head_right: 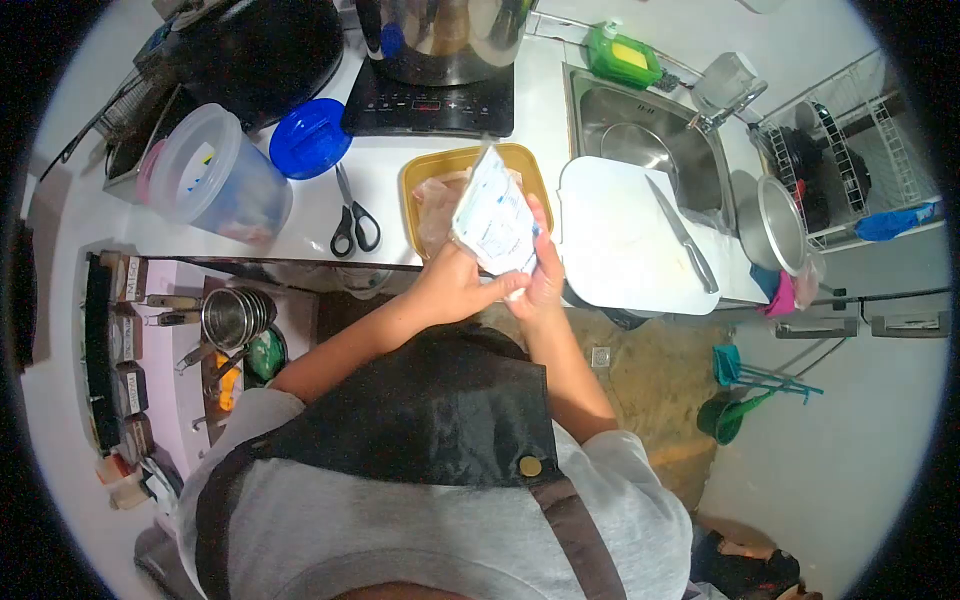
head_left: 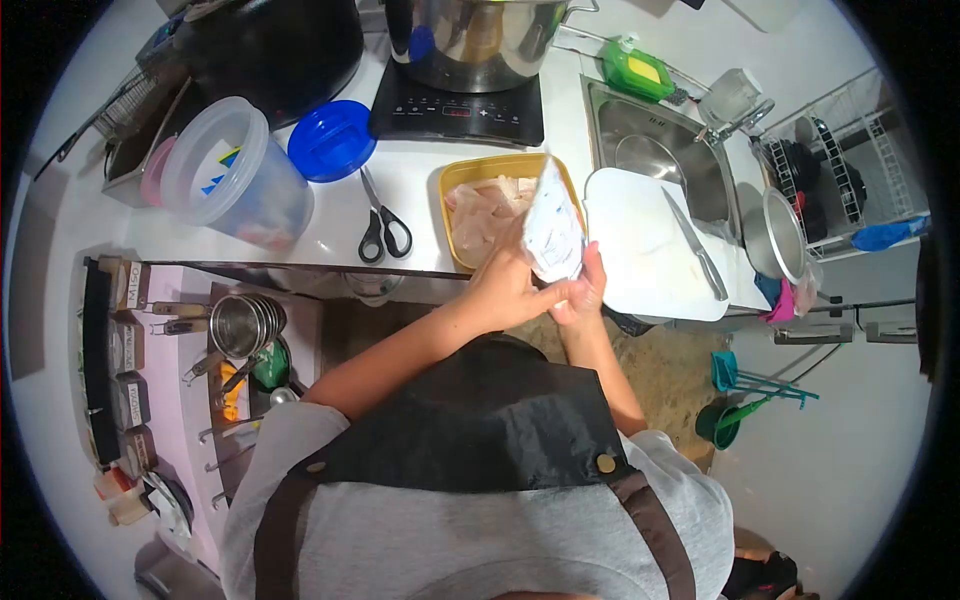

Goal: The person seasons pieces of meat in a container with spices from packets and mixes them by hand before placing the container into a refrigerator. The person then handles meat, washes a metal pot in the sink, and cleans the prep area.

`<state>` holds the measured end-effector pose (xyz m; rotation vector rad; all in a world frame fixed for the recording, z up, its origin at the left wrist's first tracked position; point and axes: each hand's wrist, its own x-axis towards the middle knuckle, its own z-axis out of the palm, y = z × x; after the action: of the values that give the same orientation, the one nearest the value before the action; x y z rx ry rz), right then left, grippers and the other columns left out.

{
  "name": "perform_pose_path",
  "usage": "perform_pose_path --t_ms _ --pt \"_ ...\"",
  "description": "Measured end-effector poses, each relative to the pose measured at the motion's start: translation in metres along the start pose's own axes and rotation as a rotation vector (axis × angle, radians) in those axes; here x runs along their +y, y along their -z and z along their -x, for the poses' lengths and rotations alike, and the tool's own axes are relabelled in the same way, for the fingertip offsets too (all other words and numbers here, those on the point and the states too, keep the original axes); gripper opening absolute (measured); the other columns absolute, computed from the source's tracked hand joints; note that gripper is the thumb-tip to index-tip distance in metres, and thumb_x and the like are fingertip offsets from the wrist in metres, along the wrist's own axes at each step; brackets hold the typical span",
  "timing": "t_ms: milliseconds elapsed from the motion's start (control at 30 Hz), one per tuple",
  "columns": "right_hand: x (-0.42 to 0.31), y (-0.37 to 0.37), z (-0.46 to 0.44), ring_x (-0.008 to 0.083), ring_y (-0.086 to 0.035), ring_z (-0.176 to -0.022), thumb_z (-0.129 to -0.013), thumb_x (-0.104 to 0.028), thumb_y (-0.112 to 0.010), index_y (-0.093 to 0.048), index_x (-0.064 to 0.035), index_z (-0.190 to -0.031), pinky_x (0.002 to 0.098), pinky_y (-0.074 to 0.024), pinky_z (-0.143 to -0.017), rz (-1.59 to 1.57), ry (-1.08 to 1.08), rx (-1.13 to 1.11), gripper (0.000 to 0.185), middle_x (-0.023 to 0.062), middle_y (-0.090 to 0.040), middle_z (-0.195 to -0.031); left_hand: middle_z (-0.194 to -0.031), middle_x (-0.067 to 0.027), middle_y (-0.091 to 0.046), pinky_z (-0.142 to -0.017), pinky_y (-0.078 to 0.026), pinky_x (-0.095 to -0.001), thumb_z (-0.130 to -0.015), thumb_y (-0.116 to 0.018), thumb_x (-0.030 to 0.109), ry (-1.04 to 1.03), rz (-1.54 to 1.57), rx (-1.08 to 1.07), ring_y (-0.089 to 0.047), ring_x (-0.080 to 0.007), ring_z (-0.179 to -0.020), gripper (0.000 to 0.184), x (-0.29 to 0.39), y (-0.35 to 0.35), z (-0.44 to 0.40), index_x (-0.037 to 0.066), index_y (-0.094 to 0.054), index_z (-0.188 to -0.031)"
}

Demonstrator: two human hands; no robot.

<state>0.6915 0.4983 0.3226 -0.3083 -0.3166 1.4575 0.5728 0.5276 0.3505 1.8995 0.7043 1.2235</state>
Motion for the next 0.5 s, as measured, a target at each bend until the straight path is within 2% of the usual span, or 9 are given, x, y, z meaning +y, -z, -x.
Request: perform_pose_path --t_ms 67,100,133,167,233,267,300,333,500 --pt "-0.011 0.009 0.003 0.0276 -0.042 -0.118 -0.081 -0.024 -0.060 -0.036 -0.0099 -0.126 0.0415 -0.0381 -0.098 0.082 -0.002 0.014 0.053 0.0139 -0.043 -0.126 -0.097 -0.0160 -0.061 -0.090 -0.041 -0.0366 -0.072 -0.070 0.023 0.045 -0.053 -0.191 -0.059 -0.0300 -0.095 0.049 0.011 0.016 0.007 -0.001 -0.053 -0.111" --pt "-0.020 0.013 0.004 0.0281 -0.043 -0.118 -0.080 -0.020 -0.060 -0.036 -0.0100 -0.125 0.0424 -0.0389 -0.097 0.168 0.002 0.025 0.052 0.0142 -0.042 -0.126 -0.097 -0.0160 -0.061 -0.090 -0.041 -0.0366 -0.072 -0.070 0.023 0.050 -0.053 -0.191 -0.059 -0.0300 -0.095 0.049 0.009 0.025 0.014 -0.001 -0.053 -0.111" --pt "-0.036 0.017 0.003 0.0276 -0.040 -0.121 -0.081 -0.022 -0.060 -0.030 -0.0101 -0.133 0.0431 -0.0350 -0.100 0.262 0.038 0.126 0.061 0.0115 -0.040 -0.132 -0.096 -0.0152 -0.062 -0.086 -0.044 -0.0347 -0.073 -0.069 0.021 0.123 -0.008 -0.262 -0.060 -0.0272 -0.093 0.046 0.004 0.037 0.021 -0.001 -0.054 -0.110" --pt "-0.041 0.020 -0.002 0.0297 -0.045 -0.115 -0.081 -0.016 -0.060 -0.029 -0.0104 -0.129 0.0438 -0.0407 -0.095 0.316 0.121 0.212 0.058 0.0129 -0.043 -0.126 -0.095 -0.0145 -0.063 -0.083 -0.046 -0.0329 -0.074 -0.069 0.019 0.195 0.038 -0.335 -0.061 -0.0245 -0.091 0.043 0.000 0.048 0.030 -0.002 -0.055 -0.109" --pt "-0.050 0.022 -0.012 0.0279 -0.052 -0.103 -0.078 -0.007 -0.062 -0.030 -0.0086 -0.123 0.0399 -0.0479 -0.085 0.484 0.140 0.322 0.055 0.0146 -0.046 -0.116 -0.091 -0.0126 -0.065 -0.078 -0.048 -0.0288 -0.075 -0.067 0.014 0.375 0.095 -0.287 -0.063 -0.0182 -0.085 0.033 -0.008 0.067 0.048 -0.002 -0.059 -0.104" --pt "-0.051 0.020 -0.018 0.0279 -0.052 -0.103 -0.078 -0.007 -0.062 -0.030 -0.0086 -0.123 0.0399 -0.0479 -0.085 0.482 0.137 0.325 0.055 0.0146 -0.046 -0.116 -0.090 -0.0113 -0.066 -0.078 -0.048 -0.0275 -0.076 -0.067 0.013 0.459 0.086 -0.199 -0.063 -0.0163 -0.084 0.030 -0.010 0.074 0.055 -0.001 -0.060 -0.101" --pt "-0.051 0.015 -0.024 0.0256 -0.054 -0.097 -0.075 -0.003 -0.064 -0.029 -0.0089 -0.121 0.0367 -0.0491 -0.080 0.501 0.186 0.403 0.058 0.0155 -0.048 -0.110 -0.089 -0.0099 -0.066 -0.077 -0.048 -0.0262 -0.077 -0.066 0.012 0.542 0.078 -0.110 -0.063 -0.0145 -0.082 0.026 -0.013 0.080 0.061 -0.001 -0.061 -0.099" --pt "-0.050 0.012 -0.030 0.0233 -0.055 -0.092 -0.072 0.002 -0.066 -0.029 -0.0092 -0.119 0.0335 -0.0504 -0.074 0.520 0.235 0.480 0.061 0.0165 -0.049 -0.105 -0.089 -0.0083 -0.066 -0.076 -0.048 -0.0251 -0.078 -0.065 0.011 0.557 0.075 -0.028 -0.062 -0.0120 -0.082 0.025 -0.021 0.087 0.068 0.000 -0.061 -0.100" --pt "-0.038 0.005 -0.047 0.0203 -0.055 -0.086 -0.067 0.007 -0.069 -0.030 -0.0101 -0.111 0.0304 -0.0495 -0.070 0.707 0.246 0.418 0.061 0.0140 -0.050 -0.097 -0.092 -0.0066 -0.064 -0.077 -0.045 -0.0224 -0.083 -0.060 0.009 0.648 0.041 0.133 -0.059 -0.0103 -0.085 0.023 -0.032 0.115 0.077 -0.001 -0.059 -0.103"
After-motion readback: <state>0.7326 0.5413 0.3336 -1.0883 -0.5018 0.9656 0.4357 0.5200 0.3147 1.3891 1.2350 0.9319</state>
